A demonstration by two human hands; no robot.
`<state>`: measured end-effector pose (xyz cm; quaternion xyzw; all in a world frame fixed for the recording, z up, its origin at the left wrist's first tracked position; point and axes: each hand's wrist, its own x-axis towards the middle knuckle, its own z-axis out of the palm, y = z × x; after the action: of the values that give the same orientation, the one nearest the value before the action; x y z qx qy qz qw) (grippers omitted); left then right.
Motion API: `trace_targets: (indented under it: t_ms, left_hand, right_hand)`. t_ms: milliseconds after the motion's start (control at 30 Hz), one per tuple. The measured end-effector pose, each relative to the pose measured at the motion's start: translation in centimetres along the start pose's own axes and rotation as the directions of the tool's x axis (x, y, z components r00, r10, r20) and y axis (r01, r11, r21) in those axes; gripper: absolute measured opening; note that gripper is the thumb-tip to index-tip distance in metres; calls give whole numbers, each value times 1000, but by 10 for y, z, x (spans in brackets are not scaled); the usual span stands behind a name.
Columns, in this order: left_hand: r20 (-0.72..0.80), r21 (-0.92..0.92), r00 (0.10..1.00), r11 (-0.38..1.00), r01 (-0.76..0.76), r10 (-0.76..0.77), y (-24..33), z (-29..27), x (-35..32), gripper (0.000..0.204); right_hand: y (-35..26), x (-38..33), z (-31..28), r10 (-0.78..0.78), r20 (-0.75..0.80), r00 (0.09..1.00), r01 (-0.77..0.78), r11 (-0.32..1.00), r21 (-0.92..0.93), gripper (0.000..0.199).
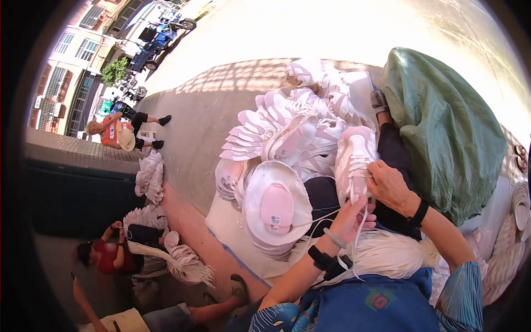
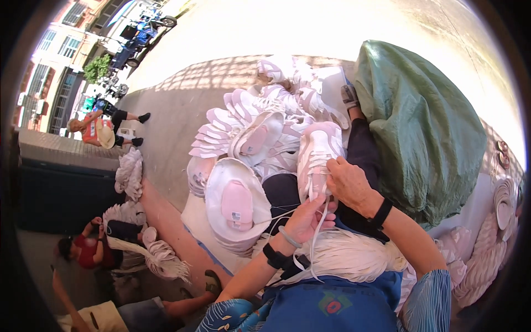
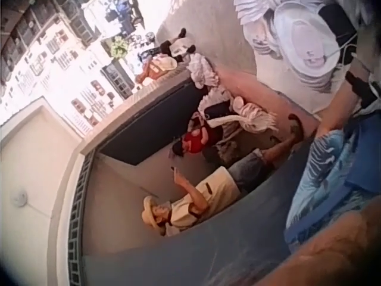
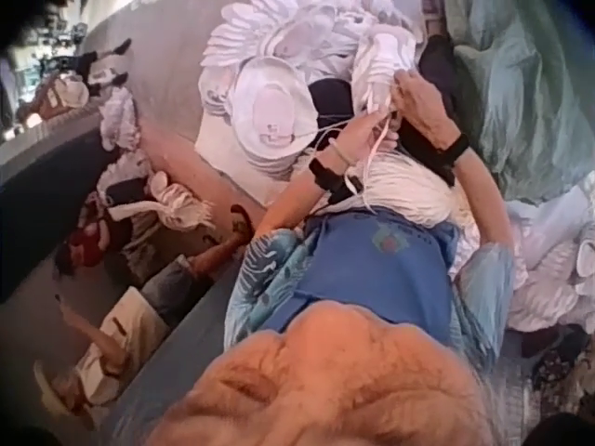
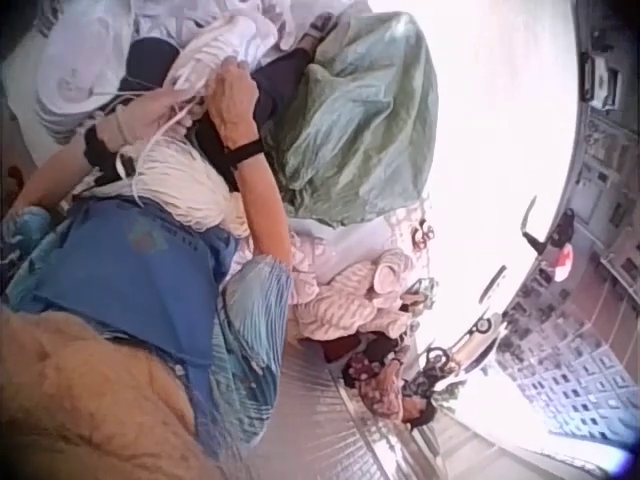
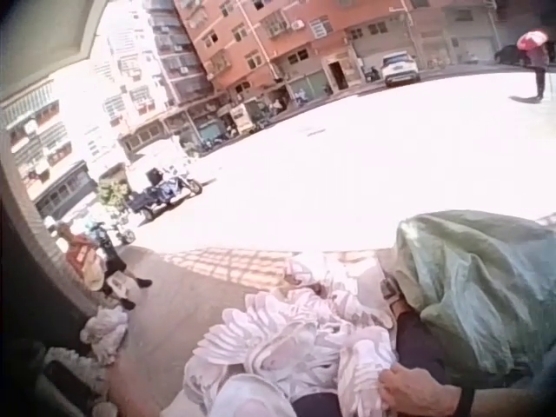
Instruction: The recorder is lacing a white and pink sneaker, pulling laces through eyelets.
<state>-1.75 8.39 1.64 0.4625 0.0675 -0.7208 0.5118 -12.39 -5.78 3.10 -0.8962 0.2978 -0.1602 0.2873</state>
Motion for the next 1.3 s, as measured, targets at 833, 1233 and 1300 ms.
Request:
trace_targets:
  t_ms: [833, 1233, 1300]
  left_hand:
    - [42, -257, 937, 910, -325, 346, -32, 6, 37, 40]
    - [161, -405, 918, 872, -274, 363, -20, -1, 37, 45]
    - [115, -375, 920, 874, -309, 374, -23, 2, 41, 43]
  right_hand:
    - [11, -12, 2, 87, 5, 996, -88, 992, 92, 11]
    - [-4, 0, -6, 117, -29, 993, -110, 978, 178, 10]
    - [-2, -4, -9, 104, -52, 993, -91, 972, 215, 11]
